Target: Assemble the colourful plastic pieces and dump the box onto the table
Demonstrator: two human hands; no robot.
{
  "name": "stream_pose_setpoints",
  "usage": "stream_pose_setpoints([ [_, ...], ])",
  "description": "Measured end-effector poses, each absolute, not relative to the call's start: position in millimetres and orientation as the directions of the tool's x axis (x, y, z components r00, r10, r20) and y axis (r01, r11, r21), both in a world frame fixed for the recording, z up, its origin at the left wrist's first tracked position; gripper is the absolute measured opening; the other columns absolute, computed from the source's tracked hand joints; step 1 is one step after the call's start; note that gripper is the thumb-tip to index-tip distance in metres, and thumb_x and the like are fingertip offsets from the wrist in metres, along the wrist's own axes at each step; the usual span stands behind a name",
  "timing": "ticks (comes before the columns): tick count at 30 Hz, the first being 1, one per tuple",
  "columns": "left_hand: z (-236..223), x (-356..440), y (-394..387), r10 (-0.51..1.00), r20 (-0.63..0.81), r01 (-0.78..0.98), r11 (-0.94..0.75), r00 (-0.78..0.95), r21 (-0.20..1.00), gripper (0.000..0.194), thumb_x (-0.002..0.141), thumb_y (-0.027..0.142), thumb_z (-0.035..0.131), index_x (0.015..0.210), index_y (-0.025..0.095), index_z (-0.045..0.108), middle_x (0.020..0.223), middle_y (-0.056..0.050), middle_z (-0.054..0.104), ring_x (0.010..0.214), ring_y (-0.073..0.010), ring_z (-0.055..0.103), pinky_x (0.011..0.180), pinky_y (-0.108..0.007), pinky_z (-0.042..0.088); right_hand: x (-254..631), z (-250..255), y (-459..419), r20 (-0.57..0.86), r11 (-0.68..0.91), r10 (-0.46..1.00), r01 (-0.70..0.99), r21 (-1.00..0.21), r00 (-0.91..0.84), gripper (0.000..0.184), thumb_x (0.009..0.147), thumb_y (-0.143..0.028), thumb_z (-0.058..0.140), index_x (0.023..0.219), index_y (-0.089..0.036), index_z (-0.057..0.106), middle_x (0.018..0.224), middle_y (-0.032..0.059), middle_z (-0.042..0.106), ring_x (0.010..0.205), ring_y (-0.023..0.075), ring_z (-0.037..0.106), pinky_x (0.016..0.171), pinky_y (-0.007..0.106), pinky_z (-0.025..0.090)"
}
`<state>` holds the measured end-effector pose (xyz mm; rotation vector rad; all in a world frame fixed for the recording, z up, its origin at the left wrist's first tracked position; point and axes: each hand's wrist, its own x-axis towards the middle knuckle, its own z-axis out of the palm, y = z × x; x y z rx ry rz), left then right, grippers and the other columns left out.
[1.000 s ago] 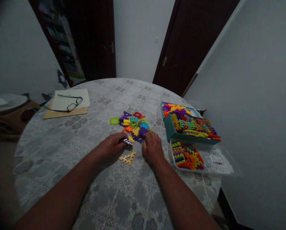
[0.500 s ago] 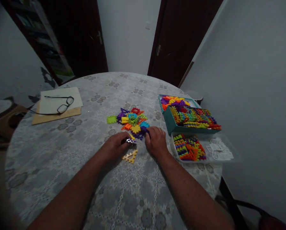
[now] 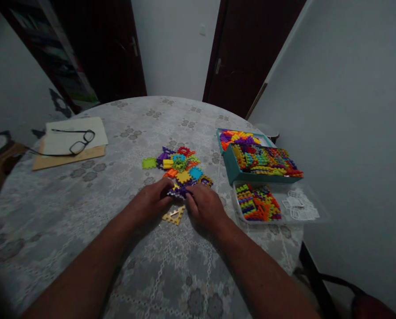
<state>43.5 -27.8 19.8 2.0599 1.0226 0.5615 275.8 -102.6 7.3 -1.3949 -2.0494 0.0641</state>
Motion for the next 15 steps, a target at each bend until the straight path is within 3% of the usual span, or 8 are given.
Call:
stream_pose_setpoints([
  [6,19,39,-22,0.801,0.088,0.460,-0.426,0.593,0.779,0.030,0.091,0.019,0.071,0.120,0.028,0.074,0.120,-0.007,0.079,0.111,-0.0290,0.070,0.105,-0.044,0.051,268,-1,-104,0.444,0.497,0.843,0.757,-0.424,-0.304,0.031,0.114,-0.025,0.049,0.134,-0.019,0.072,0.122,0.0135,0.079,0.109,0.0254,0.074,0.100,0.041,0.062],
  [10,19,37,-20,0.791,0.081,0.439,-0.418,0.606,0.795,0.023,0.090,0.020,0.071,0.111,0.028,0.079,0.111,-0.006,0.081,0.105,-0.0280,0.071,0.102,-0.042,0.052,273,-2,-101,0.480,0.510,0.831,0.730,-0.455,-0.282,0.036,0.111,-0.024,0.052,0.142,-0.020,0.069,0.129,0.0124,0.078,0.116,0.0255,0.073,0.106,0.043,0.060],
  [15,20,37,-20,0.793,0.078,0.461,-0.427,0.604,0.778,0.017,0.090,0.022,0.070,0.103,0.028,0.080,0.099,-0.005,0.080,0.094,-0.0256,0.070,0.092,-0.039,0.051,298,-4,-89,0.528,0.265,0.849,0.890,-0.372,-0.032,0.037,0.101,-0.016,0.055,0.133,-0.019,0.073,0.133,0.0162,0.074,0.128,0.0320,0.064,0.116,0.051,0.052],
])
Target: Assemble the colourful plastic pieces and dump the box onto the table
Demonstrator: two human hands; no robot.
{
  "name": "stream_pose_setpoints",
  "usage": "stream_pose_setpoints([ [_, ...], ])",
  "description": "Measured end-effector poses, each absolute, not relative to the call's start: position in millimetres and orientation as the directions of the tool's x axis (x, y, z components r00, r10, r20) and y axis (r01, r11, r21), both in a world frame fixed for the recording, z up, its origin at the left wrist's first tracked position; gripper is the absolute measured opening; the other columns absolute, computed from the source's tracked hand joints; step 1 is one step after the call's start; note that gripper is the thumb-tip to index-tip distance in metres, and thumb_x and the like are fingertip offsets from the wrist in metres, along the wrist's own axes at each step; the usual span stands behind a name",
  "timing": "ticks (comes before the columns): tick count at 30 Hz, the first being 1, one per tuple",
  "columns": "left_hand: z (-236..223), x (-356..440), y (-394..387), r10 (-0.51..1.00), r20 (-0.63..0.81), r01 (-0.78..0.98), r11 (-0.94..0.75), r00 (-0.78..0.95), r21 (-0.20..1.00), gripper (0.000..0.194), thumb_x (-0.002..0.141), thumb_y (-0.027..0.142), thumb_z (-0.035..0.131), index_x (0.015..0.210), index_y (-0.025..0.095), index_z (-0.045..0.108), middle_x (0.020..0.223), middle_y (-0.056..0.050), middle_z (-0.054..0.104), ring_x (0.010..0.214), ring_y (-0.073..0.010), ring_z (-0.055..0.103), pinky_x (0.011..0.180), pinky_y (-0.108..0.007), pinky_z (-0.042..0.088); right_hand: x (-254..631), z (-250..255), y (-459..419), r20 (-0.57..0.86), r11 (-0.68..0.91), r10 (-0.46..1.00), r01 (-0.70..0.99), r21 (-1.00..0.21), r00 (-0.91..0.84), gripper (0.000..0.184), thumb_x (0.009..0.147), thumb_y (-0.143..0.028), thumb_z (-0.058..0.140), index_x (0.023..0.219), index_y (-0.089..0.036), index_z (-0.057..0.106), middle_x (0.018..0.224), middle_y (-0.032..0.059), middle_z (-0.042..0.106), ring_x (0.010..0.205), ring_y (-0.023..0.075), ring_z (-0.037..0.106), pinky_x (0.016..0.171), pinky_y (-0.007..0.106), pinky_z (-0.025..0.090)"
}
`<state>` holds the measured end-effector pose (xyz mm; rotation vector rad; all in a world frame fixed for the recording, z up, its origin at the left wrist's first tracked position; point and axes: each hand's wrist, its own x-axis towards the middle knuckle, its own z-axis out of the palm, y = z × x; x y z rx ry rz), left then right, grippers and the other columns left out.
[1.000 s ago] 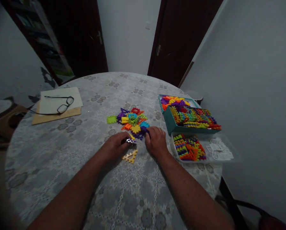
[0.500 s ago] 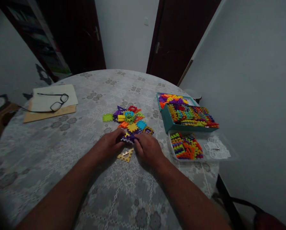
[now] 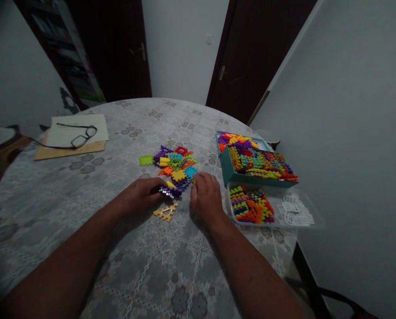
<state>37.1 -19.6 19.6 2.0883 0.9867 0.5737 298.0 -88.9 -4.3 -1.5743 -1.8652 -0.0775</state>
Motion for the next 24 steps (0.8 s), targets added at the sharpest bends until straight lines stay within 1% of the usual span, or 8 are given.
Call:
stream_pose_setpoints([
  [3,18,38,-20,0.795,0.079,0.471,-0.432,0.601,0.769,0.019,0.089,0.022,0.071,0.105,0.028,0.080,0.099,-0.004,0.081,0.094,-0.0254,0.069,0.093,-0.039,0.051,307,-12,-84,0.447,0.121,0.894,0.946,-0.302,0.028,0.031,0.097,-0.017,0.063,0.124,-0.019,0.076,0.136,0.0185,0.070,0.126,0.0351,0.063,0.110,0.051,0.053],
  [6,16,38,-21,0.787,0.093,0.468,-0.452,0.610,0.759,0.022,0.091,0.023,0.071,0.110,0.028,0.081,0.104,-0.005,0.081,0.096,-0.0255,0.070,0.094,-0.039,0.051,309,-19,-82,0.383,0.080,0.923,0.954,-0.288,0.038,0.022,0.095,-0.016,0.065,0.113,-0.021,0.077,0.133,0.0171,0.071,0.120,0.0338,0.065,0.105,0.048,0.054],
  [9,16,39,-22,0.771,0.103,0.453,-0.470,0.628,0.758,0.023,0.093,0.024,0.070,0.113,0.028,0.080,0.109,-0.006,0.082,0.098,-0.0259,0.071,0.096,-0.040,0.051,309,-19,-80,0.411,0.075,0.909,0.947,-0.312,0.064,0.019,0.097,-0.014,0.062,0.109,-0.021,0.075,0.127,0.0164,0.072,0.116,0.0319,0.066,0.107,0.046,0.054],
  [11,18,40,-22,0.774,0.104,0.449,-0.465,0.624,0.763,0.022,0.092,0.022,0.071,0.111,0.029,0.080,0.109,-0.006,0.082,0.099,-0.0263,0.071,0.097,-0.040,0.051,309,-14,-79,0.481,0.115,0.874,0.933,-0.341,0.068,0.019,0.101,-0.016,0.058,0.112,-0.019,0.074,0.126,0.0169,0.072,0.118,0.0317,0.066,0.110,0.047,0.053],
  [14,22,42,-24,0.786,0.101,0.446,-0.445,0.610,0.776,0.019,0.091,0.022,0.071,0.106,0.028,0.080,0.104,-0.006,0.082,0.100,-0.0267,0.070,0.099,-0.041,0.051,307,-3,-80,0.604,0.243,0.795,0.880,-0.407,0.059,0.023,0.107,-0.021,0.050,0.118,-0.019,0.071,0.128,0.0167,0.071,0.125,0.0301,0.065,0.115,0.046,0.052],
  [16,24,42,-26,0.784,0.098,0.441,-0.442,0.613,0.781,0.018,0.090,0.022,0.071,0.104,0.028,0.080,0.102,-0.006,0.082,0.100,-0.0269,0.069,0.099,-0.041,0.051,302,4,-84,0.633,0.328,0.773,0.828,-0.455,0.042,0.026,0.110,-0.024,0.046,0.121,-0.021,0.070,0.125,0.0144,0.072,0.122,0.0277,0.067,0.112,0.043,0.054],
  [19,27,43,-28,0.775,0.097,0.430,-0.445,0.624,0.786,0.019,0.089,0.021,0.070,0.104,0.029,0.080,0.101,-0.005,0.081,0.100,-0.0269,0.069,0.097,-0.040,0.052,292,8,-90,0.593,0.399,0.805,0.766,-0.504,-0.029,0.027,0.112,-0.026,0.046,0.119,-0.023,0.072,0.114,0.0110,0.074,0.111,0.0258,0.070,0.104,0.041,0.057],
  [24,26,41,-30,0.771,0.107,0.441,-0.466,0.628,0.767,0.015,0.091,0.020,0.069,0.100,0.027,0.079,0.095,-0.005,0.079,0.094,-0.0257,0.069,0.094,-0.039,0.051,279,7,-97,0.495,0.471,0.848,0.700,-0.537,-0.190,0.023,0.112,-0.028,0.054,0.117,-0.023,0.076,0.113,0.0091,0.078,0.110,0.0247,0.072,0.101,0.039,0.058],
])
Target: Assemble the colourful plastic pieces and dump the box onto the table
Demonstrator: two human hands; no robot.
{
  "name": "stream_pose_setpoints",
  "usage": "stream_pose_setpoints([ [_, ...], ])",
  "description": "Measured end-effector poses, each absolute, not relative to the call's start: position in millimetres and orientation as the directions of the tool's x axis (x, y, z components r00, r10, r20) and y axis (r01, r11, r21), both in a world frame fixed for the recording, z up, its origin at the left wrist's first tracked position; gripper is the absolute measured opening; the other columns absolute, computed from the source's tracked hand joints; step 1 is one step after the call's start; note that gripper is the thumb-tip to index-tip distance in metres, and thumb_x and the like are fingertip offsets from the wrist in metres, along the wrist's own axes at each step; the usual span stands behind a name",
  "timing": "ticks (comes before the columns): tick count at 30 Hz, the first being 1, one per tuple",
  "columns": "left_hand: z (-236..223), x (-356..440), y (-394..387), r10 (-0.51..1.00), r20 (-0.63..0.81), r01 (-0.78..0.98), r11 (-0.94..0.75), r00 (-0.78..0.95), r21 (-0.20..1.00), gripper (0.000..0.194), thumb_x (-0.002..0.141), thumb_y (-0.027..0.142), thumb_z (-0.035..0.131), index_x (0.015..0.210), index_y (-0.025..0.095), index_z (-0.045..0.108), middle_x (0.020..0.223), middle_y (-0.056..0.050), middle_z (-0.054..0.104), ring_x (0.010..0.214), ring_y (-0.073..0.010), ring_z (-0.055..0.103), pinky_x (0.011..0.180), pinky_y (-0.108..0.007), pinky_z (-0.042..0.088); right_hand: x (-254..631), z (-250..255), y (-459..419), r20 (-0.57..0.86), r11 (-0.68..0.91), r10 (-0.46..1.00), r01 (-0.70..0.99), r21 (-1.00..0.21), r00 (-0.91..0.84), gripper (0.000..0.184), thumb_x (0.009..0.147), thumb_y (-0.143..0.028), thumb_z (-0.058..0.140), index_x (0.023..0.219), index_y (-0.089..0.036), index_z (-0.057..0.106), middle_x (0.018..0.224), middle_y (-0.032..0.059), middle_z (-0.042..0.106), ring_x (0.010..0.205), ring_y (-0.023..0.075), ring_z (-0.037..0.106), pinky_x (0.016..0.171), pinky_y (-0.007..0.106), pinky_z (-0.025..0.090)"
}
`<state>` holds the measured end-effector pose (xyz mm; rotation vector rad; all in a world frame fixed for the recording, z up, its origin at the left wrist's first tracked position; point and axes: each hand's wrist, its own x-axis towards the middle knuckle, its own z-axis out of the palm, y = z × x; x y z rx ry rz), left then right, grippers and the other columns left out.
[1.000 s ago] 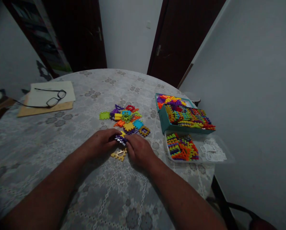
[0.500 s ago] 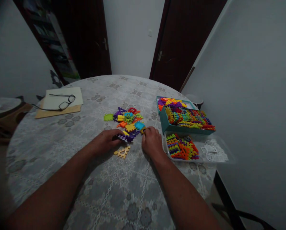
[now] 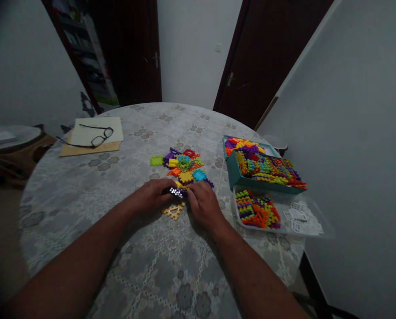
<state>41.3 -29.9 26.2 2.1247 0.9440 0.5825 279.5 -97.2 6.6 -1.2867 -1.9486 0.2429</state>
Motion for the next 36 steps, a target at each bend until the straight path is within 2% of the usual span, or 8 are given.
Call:
stream_pose_setpoints([
  [3,27,41,-30,0.778,0.108,0.448,-0.463,0.619,0.765,0.017,0.093,0.020,0.067,0.105,0.026,0.079,0.098,-0.005,0.079,0.093,-0.0252,0.070,0.094,-0.038,0.051,278,5,-98,0.469,0.496,0.850,0.662,-0.562,-0.239,0.026,0.114,-0.027,0.052,0.121,-0.021,0.077,0.111,0.0086,0.079,0.106,0.0230,0.074,0.098,0.037,0.060],
  [9,27,41,-30,0.785,0.104,0.459,-0.457,0.611,0.762,0.026,0.095,0.023,0.068,0.118,0.027,0.078,0.103,-0.005,0.081,0.097,-0.0266,0.074,0.095,-0.038,0.051,276,-2,-98,0.460,0.488,0.854,0.683,-0.544,-0.244,0.035,0.108,-0.024,0.060,0.142,-0.020,0.070,0.132,0.0126,0.078,0.121,0.0255,0.074,0.107,0.041,0.060],
  [13,23,40,-28,0.788,0.122,0.462,-0.471,0.604,0.751,0.030,0.093,0.022,0.068,0.121,0.027,0.079,0.116,-0.007,0.083,0.107,-0.0282,0.075,0.100,-0.039,0.053,276,-7,-97,0.455,0.489,0.855,0.684,-0.542,-0.251,0.035,0.106,-0.020,0.061,0.139,-0.020,0.072,0.130,0.0127,0.079,0.119,0.0253,0.075,0.107,0.040,0.060],
  [18,19,41,-26,0.778,0.147,0.454,-0.497,0.611,0.739,0.035,0.094,0.025,0.067,0.126,0.028,0.080,0.124,-0.008,0.083,0.113,-0.0304,0.077,0.105,-0.044,0.056,277,-10,-93,0.466,0.418,0.873,0.715,-0.560,-0.145,0.032,0.106,-0.019,0.059,0.134,-0.020,0.074,0.125,0.0123,0.080,0.116,0.0255,0.075,0.107,0.040,0.060],
  [24,10,41,-22,0.771,0.226,0.435,-0.546,0.595,0.716,0.046,0.095,0.031,0.067,0.140,0.028,0.077,0.140,-0.011,0.080,0.126,-0.0337,0.076,0.115,-0.051,0.056,273,-10,-92,0.439,0.389,0.888,0.732,-0.559,-0.137,0.034,0.107,-0.020,0.061,0.138,-0.020,0.072,0.128,0.0135,0.079,0.117,0.0260,0.073,0.108,0.042,0.058],
  [28,10,42,-23,0.765,0.246,0.414,-0.554,0.595,0.722,0.046,0.095,0.036,0.068,0.139,0.027,0.078,0.142,-0.012,0.079,0.129,-0.0356,0.076,0.117,-0.054,0.056,272,-6,-93,0.435,0.448,0.875,0.696,-0.561,-0.212,0.036,0.105,-0.018,0.061,0.140,-0.018,0.071,0.130,0.0150,0.077,0.120,0.0265,0.072,0.108,0.043,0.059],
  [33,14,44,-23,0.767,0.202,0.442,-0.540,0.610,0.717,0.046,0.098,0.039,0.063,0.140,0.027,0.077,0.139,-0.011,0.080,0.127,-0.0336,0.076,0.116,-0.049,0.056,273,3,-97,0.426,0.480,0.867,0.658,-0.580,-0.258,0.047,0.096,-0.011,0.060,0.142,-0.017,0.070,0.130,0.0144,0.076,0.119,0.0265,0.072,0.109,0.044,0.058],
  [36,13,45,-22,0.767,0.195,0.452,-0.541,0.612,0.709,0.048,0.097,0.038,0.063,0.141,0.024,0.076,0.136,-0.013,0.081,0.122,-0.0339,0.078,0.114,-0.049,0.057,271,4,-99,0.426,0.476,0.869,0.652,-0.590,-0.249,0.047,0.097,-0.021,0.070,0.144,-0.017,0.068,0.132,0.0148,0.075,0.121,0.0274,0.071,0.110,0.044,0.058],
])
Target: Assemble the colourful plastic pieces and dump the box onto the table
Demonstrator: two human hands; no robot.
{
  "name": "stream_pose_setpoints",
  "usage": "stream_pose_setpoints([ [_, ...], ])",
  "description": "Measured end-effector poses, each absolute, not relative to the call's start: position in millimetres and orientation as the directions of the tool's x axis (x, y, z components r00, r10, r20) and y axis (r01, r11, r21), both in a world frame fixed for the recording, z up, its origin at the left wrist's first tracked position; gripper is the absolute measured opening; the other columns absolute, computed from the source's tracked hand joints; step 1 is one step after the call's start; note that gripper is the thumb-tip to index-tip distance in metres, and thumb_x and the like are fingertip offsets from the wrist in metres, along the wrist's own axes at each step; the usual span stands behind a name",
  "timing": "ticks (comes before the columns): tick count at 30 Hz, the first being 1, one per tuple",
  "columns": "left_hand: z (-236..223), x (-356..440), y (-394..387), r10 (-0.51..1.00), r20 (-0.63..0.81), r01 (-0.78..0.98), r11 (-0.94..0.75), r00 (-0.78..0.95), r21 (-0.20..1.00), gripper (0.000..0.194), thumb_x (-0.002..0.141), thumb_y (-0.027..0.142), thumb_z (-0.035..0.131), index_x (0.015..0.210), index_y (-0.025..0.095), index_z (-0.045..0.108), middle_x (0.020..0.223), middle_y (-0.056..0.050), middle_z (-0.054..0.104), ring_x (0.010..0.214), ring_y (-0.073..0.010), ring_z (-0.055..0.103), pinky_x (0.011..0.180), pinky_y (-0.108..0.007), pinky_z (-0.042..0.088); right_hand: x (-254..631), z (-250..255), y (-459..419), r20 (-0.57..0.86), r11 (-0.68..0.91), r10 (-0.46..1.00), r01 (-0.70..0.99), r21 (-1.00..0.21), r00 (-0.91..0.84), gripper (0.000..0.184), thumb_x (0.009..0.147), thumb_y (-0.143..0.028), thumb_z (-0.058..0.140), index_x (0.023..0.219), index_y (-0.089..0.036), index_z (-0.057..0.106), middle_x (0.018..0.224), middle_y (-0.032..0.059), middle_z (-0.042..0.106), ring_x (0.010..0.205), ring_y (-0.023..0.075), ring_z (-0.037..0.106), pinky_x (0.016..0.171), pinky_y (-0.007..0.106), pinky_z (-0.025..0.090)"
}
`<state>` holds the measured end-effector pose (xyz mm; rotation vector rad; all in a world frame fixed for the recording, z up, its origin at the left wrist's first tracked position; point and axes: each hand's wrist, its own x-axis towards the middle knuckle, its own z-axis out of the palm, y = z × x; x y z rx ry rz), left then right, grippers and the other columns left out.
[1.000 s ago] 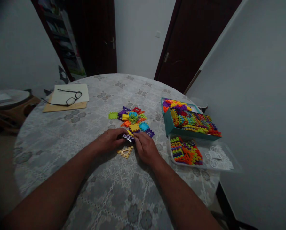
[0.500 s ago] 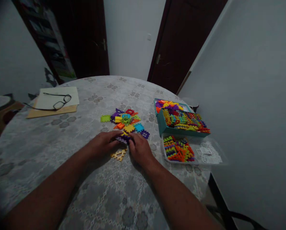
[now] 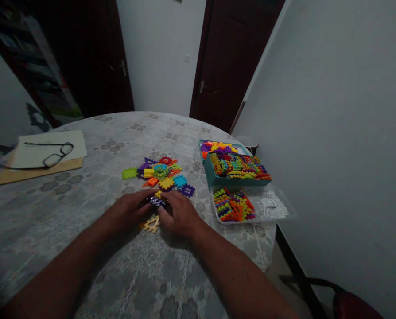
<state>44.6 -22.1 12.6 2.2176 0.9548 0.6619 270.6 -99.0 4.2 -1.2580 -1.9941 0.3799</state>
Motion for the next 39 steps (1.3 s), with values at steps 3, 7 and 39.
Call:
stream_pose_setpoints([
  [3,9,46,-22,0.769,0.208,0.440,-0.540,0.604,0.718,0.051,0.095,0.038,0.065,0.143,0.025,0.075,0.134,-0.013,0.082,0.119,-0.0347,0.079,0.111,-0.050,0.058,266,0,-99,0.405,0.440,0.885,0.691,-0.574,-0.228,0.047,0.100,-0.028,0.073,0.145,-0.019,0.067,0.136,0.0152,0.074,0.126,0.0278,0.069,0.112,0.045,0.056],
  [7,8,46,-24,0.758,0.216,0.425,-0.550,0.615,0.719,0.054,0.097,0.041,0.063,0.148,0.026,0.073,0.138,-0.012,0.080,0.120,-0.0344,0.078,0.112,-0.050,0.058,264,-3,-97,0.376,0.401,0.903,0.722,-0.563,-0.208,0.042,0.100,-0.021,0.068,0.142,-0.019,0.066,0.135,0.0151,0.075,0.124,0.0279,0.070,0.111,0.045,0.056],
  [39,21,42,-22,0.766,0.241,0.370,-0.528,0.595,0.765,0.046,0.095,0.047,0.059,0.130,0.025,0.080,0.110,-0.011,0.084,0.084,-0.0258,0.075,0.084,-0.041,0.061,439,141,-87,0.164,-0.036,0.986,0.993,0.108,0.018,0.028,0.099,-0.025,0.065,0.125,-0.019,0.076,0.125,0.0132,0.080,0.112,0.0251,0.072,0.093,0.030,0.048],
])
